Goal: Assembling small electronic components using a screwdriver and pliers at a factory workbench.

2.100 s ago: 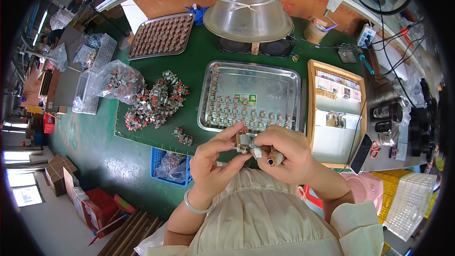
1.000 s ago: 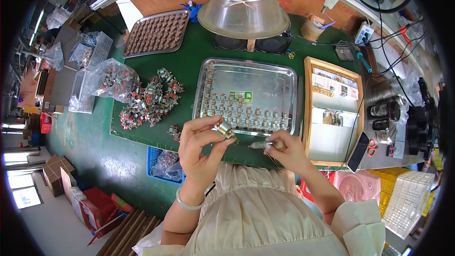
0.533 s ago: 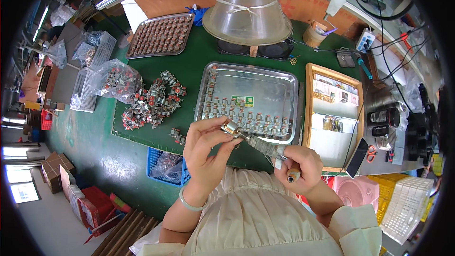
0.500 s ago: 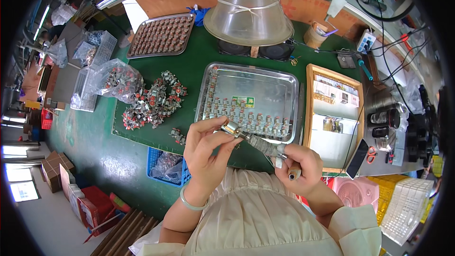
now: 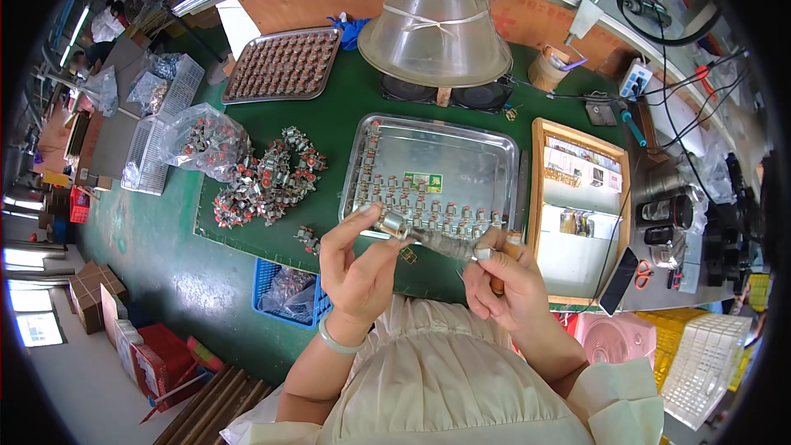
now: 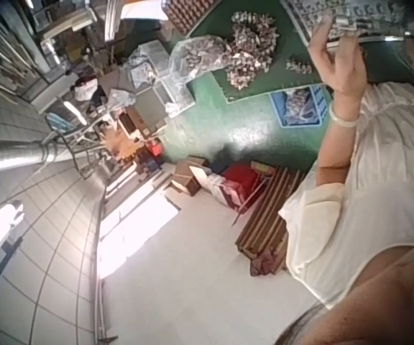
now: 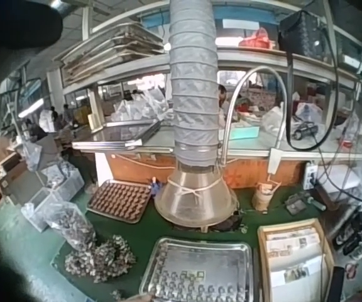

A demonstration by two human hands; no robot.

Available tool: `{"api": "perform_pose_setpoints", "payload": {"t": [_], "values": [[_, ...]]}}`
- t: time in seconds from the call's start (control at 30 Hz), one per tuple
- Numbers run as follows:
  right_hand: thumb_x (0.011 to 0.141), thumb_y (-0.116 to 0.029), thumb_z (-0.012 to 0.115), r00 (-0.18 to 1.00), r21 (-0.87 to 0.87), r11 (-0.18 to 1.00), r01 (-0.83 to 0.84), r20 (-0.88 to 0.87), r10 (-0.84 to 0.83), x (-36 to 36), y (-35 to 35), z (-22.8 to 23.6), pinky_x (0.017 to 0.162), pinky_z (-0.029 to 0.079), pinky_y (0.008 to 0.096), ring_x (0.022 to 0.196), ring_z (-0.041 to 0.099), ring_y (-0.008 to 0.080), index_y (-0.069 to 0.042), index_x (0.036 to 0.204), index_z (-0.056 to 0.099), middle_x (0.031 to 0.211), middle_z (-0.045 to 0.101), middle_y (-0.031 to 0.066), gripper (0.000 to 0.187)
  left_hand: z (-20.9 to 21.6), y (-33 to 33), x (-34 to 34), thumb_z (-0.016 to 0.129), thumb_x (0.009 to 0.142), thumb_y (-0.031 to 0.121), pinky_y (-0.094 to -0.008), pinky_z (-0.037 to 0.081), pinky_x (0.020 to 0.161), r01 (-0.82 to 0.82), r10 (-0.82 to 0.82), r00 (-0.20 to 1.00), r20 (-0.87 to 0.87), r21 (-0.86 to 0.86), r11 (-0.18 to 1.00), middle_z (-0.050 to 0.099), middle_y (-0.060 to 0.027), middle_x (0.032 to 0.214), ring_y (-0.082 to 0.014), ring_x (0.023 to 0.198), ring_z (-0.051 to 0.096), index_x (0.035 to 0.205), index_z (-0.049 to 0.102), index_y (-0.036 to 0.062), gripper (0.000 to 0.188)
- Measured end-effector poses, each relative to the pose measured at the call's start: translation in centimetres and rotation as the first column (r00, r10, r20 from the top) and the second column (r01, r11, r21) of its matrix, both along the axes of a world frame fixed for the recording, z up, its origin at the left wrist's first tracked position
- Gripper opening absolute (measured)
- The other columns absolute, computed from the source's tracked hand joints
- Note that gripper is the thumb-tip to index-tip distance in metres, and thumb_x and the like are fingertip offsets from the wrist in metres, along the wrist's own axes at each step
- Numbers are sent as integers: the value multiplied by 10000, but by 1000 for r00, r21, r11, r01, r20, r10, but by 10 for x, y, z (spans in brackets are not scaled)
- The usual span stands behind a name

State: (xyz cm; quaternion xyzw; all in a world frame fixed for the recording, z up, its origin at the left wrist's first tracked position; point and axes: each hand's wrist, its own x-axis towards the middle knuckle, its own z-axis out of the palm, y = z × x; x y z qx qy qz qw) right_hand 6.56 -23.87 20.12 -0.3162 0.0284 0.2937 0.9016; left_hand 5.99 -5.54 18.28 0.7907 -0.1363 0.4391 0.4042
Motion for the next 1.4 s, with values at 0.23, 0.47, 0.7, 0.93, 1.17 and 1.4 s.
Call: {"api": "perform_pose_setpoints", "payload": {"t": [0.23,0.47,0.7,0.93,1.17,1.4], "values": [[879,-114,430,996,-72,994,86,21,-85,-8,4,-6,378,394,290,343,393,120,-38,868,455,651,571,178,80,4,1,3,643,680,-75,-350,491,783,149,-161,985,-61,-160,976,484,-199,1041,-303,931,557,834,504,-1,220],[845,-156,488,758,-731,553,400,602,249,-26,-11,-110,431,442,341,468,559,207,-17,892,403,641,582,152,170,10,1,2,621,710,-71,-344,438,843,308,-459,884,-89,-629,714,476,-188,1106,-262,987,525,909,476,-1,257],[791,-185,532,601,-934,-100,343,137,787,-41,-28,-153,506,448,415,576,578,316,-48,930,437,612,575,131,217,11,2,-2,613,717,-75,-333,429,849,370,-594,795,-124,-676,637,470,-193,1133,-239,1006,510,925,468,9,268],[738,-95,616,714,-696,600,394,643,277,5,-7,-26,522,414,269,572,542,207,2,910,521,704,562,89,220,14,-4,-10,600,717,-94,-321,434,841,405,-723,668,-176,-729,552,490,-190,1109,-242,1030,501,932,457,10,278],[678,15,603,434,-566,677,471,817,380,16,1,12,572,437,260,639,564,194,-9,898,531,771,568,91,233,14,-6,-14,614,705,-89,-319,458,806,434,-717,668,-201,-677,594,514,-196,1075,-241,1013,513,897,480,-6,249],[668,32,597,467,-570,688,449,806,364,14,8,17,583,450,258,654,576,192,7,860,540,795,576,100,202,6,-7,-16,625,705,-72,-318,458,804,454,-666,731,-153,-620,640,511,-204,1093,-237,975,531,904,498,-11,244]]}}
